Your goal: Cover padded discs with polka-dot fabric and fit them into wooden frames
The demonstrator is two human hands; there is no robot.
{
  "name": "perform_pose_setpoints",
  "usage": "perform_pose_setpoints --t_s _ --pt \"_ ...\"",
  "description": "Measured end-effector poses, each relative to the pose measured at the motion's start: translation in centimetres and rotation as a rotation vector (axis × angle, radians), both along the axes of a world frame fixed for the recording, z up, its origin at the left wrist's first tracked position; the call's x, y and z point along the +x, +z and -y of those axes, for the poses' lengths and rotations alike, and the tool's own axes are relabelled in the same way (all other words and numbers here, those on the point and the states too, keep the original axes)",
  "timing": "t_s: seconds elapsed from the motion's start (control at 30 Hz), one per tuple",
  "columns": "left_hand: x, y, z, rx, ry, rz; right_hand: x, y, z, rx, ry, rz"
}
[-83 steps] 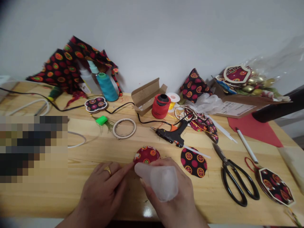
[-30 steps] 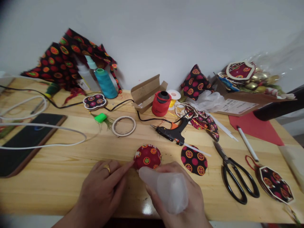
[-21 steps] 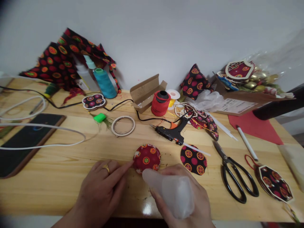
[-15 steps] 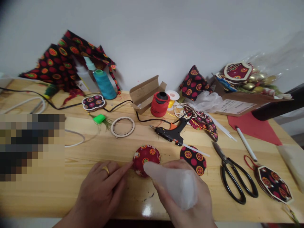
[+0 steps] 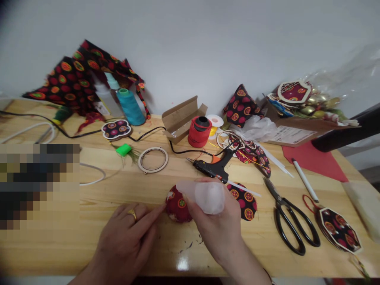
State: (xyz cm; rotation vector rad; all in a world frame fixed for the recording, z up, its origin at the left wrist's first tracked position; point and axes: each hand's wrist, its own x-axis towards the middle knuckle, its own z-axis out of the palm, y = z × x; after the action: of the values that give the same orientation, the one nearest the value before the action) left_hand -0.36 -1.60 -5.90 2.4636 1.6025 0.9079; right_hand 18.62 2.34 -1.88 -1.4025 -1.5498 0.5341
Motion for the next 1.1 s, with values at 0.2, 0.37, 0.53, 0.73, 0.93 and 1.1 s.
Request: perform_pose_setpoints --t_s 0.2,0.37,0.53,0.73,0.93,1.1 --pt "0.0 0.3 0.0 0.004 -0.017 -0.009 -0.3 0.0 -0.4 -0.002 0.002 -0.002" --pt "0.0 0.4 -0.1 0.023 -0.013 0.009 0.6 0.6 -0.7 -0.013 -0.087 0.035" --pt "0.0 0.3 -0.2 0.023 -0.017 0.009 1.1 0.4 -0.5 -0.053 -0.129 0.024" --pt "0.1 0.1 -0.2 0.030 -0.007 0.003 0.1 0.0 -0.3 -0.009 -0.076 -0.005" --pt "0.1 0.3 -0.1 0.034 -0.009 0.007 0.3 -0.1 -0.6 -0.022 -0.066 -0.015" --pt "0.0 0.3 -0.2 0.047 -0.029 0.018 1.2 0.4 -0.5 -0.012 -0.072 0.023"
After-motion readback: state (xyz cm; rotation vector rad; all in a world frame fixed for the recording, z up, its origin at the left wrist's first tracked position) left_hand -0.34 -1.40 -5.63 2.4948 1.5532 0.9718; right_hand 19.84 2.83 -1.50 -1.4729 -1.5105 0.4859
